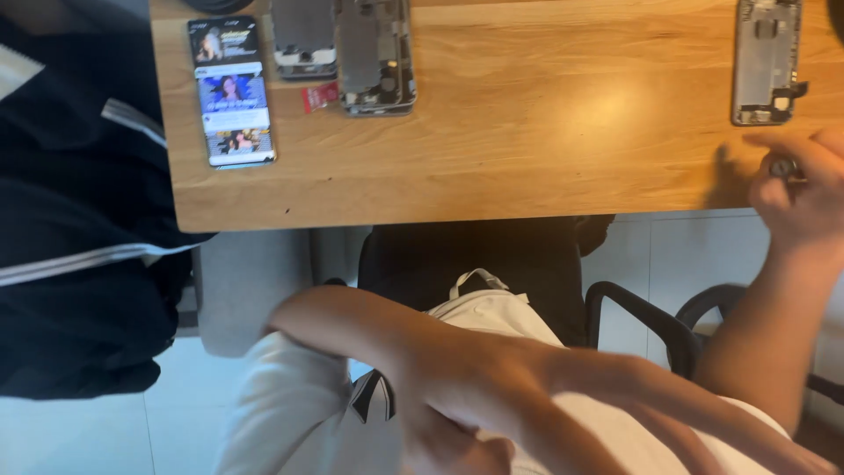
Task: Using a precision screwdriver to disassemble or assemble internal components of a smartphone on a workbench.
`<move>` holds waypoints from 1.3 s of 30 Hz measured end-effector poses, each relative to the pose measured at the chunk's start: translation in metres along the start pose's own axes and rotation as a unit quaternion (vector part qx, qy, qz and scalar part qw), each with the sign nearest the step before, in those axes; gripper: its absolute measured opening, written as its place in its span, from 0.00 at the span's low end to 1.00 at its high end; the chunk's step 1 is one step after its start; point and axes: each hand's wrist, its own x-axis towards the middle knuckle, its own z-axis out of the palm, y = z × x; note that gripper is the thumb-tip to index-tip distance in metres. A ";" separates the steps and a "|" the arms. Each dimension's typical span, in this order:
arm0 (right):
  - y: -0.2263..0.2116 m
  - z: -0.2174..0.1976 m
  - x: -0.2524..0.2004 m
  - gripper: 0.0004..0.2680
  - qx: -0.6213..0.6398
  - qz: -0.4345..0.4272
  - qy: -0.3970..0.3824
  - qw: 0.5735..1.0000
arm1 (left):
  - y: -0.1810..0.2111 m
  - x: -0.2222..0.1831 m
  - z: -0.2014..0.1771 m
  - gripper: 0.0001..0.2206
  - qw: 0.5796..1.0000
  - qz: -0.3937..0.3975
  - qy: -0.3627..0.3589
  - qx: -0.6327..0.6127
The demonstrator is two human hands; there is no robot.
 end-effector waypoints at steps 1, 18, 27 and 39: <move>-0.018 0.001 -0.002 0.20 0.071 0.065 0.013 0.995 | 0.003 -0.004 0.003 0.11 1.000 -0.003 0.009 0.003; -0.278 0.039 0.147 0.25 0.179 -0.221 -0.049 0.958 | 0.021 -0.026 0.033 0.15 0.995 0.014 0.095 0.004; -0.317 0.114 0.227 0.18 -0.173 -0.373 -0.101 0.906 | -0.036 -0.067 -0.013 0.13 0.852 -0.084 0.273 0.438; -0.317 0.161 0.237 0.11 -0.149 -0.474 0.032 0.867 | -0.072 -0.107 -0.030 0.09 0.739 -0.229 0.258 0.579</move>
